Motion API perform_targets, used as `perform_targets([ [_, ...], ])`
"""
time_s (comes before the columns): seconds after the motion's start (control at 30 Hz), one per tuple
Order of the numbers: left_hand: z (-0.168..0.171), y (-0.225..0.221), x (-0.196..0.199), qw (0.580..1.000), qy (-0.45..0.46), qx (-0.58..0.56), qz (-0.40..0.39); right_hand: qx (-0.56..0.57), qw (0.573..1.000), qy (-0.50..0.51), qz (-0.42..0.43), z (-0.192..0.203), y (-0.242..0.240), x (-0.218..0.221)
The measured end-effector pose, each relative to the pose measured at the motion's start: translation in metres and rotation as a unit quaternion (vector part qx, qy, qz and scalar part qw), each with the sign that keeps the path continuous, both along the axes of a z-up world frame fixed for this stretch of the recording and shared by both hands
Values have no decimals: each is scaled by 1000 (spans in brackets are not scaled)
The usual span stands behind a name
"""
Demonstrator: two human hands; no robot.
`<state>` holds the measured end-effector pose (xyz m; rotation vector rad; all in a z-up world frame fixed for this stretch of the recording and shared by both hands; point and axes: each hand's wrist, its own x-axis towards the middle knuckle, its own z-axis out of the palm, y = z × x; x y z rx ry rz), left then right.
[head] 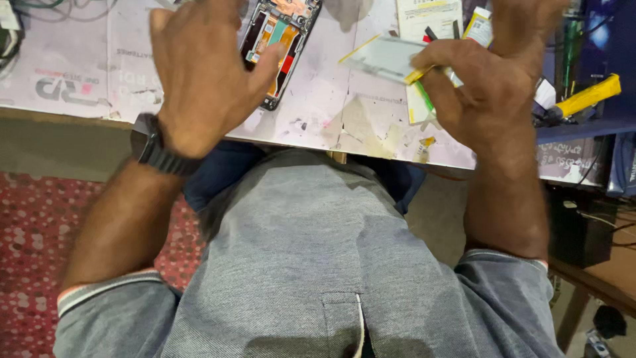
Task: The person applies adhesive to a new phone battery and places it into the phone chassis. They then connect the battery ribbon cable to the motherboard.
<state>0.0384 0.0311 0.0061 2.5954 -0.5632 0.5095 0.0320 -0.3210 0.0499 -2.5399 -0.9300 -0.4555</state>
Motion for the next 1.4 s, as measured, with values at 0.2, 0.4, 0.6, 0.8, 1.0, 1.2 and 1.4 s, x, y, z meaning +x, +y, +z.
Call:
perform_targets([
  [0.2,-12,-25,13,987,-14,145,64,-4,1000,-9,-21,-3,-6,-12],
  [0.4,-19,-36,17,986,-50,140,70,-24,999,16,-36,-4,-5,-20],
  [0.6,-27,-42,21,984,-31,151,93,3,1000,4,-13,-3,-8,-22],
  [0.8,-25,-37,23,993,-22,101,62,34,999,18,-8,-3,-8,-29],
  [1.0,-27,-31,21,1000,-8,15,25,23,999,23,-10,-5,-11,-27],
  [1.2,-26,-23,25,993,104,-53,-22,32,999,30,12,-13,-10,-15],
  [1.4,-19,-14,35,915,319,-234,-85,39,998,47,13,-3,1,-7],
])
